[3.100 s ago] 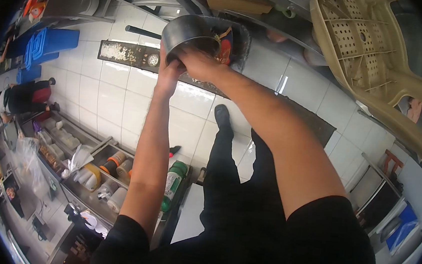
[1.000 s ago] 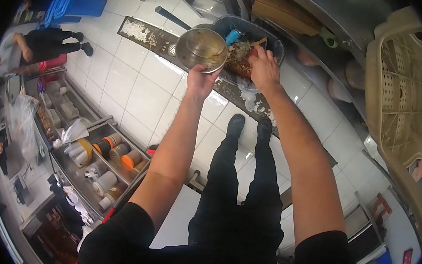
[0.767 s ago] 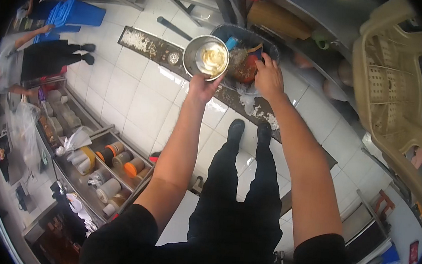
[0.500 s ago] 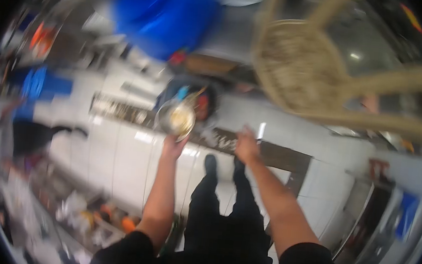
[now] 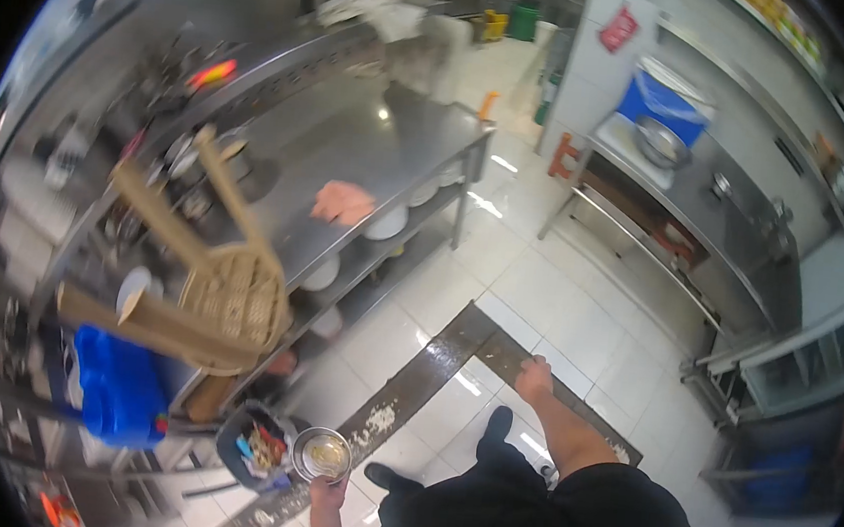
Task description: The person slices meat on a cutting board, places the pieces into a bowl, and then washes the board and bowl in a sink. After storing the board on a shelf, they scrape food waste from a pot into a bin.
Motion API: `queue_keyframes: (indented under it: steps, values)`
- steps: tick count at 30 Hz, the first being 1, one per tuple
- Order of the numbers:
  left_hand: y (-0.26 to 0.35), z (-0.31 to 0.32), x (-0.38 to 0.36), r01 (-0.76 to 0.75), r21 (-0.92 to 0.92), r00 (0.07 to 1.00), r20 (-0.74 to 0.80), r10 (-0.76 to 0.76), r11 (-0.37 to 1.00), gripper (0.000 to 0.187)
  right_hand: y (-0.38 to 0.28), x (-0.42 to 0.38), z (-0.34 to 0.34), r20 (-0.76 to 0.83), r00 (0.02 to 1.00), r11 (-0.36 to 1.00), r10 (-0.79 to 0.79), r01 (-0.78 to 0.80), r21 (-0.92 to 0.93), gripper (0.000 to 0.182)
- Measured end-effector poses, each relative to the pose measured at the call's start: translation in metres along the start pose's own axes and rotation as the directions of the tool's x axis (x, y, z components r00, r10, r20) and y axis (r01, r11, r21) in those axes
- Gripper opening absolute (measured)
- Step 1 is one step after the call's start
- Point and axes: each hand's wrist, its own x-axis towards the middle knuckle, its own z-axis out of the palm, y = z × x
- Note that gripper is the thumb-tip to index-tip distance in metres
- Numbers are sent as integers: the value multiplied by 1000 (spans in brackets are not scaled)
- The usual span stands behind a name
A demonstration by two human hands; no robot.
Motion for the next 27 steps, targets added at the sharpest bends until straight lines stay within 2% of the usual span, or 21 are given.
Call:
queue_keyframes:
  steps: [1,4,5,8,9,12,14,15,18,21,23,24,26,27]
  values:
    - [-14,23,2,6,38,1000,18,-6,999,70,36,-2,-2,-49,997,997,52,-49,55,31]
    - [-72,142,-11,-80,283,997,5,82,956,63,134,-3,-10,-55,978,967,200,-188,172,32]
    - [-91,179,-16,-100,289,995,52,89,952,58,163,-8,-15,-30,960,940,277,-264,215,31]
    - [-162,296,-30,-33,422,976,207,-61,906,56,268,-5,-1,-10,859,840,511,-497,217,31]
    - [-184,327,-37,-7,466,964,237,-117,885,55,296,-12,-6,-5,845,827,535,-522,210,30]
    - [-256,417,-50,-63,636,923,329,-197,769,52,360,-18,-22,-1,810,792,586,-572,215,30]
    - [-299,461,-59,-97,669,911,358,-205,737,46,390,-27,-41,-32,779,758,626,-598,260,30]
    - [-323,482,-66,-112,682,904,373,-211,723,44,401,-31,-47,-115,707,695,698,-628,350,28]
    - [-386,530,-89,-253,716,877,454,-159,651,38,453,-17,-53,-175,593,596,786,-650,472,23]
    - [-430,572,-74,-259,763,889,428,-164,592,39,494,-8,-73,-287,517,579,807,-593,559,28]
    - [-461,600,-60,-257,777,886,427,-181,575,42,532,4,-80,-334,401,519,853,-583,625,29]
    - [-476,615,-55,-301,805,877,444,-183,511,44,548,11,-88,-353,344,492,870,-573,655,29]
    - [-512,651,-44,-391,838,854,484,-188,381,47,575,19,-122,-152,318,313,936,-554,771,32]
    - [-529,672,-44,-452,839,813,527,-247,302,54,587,19,-146,-47,311,217,949,-540,813,33]
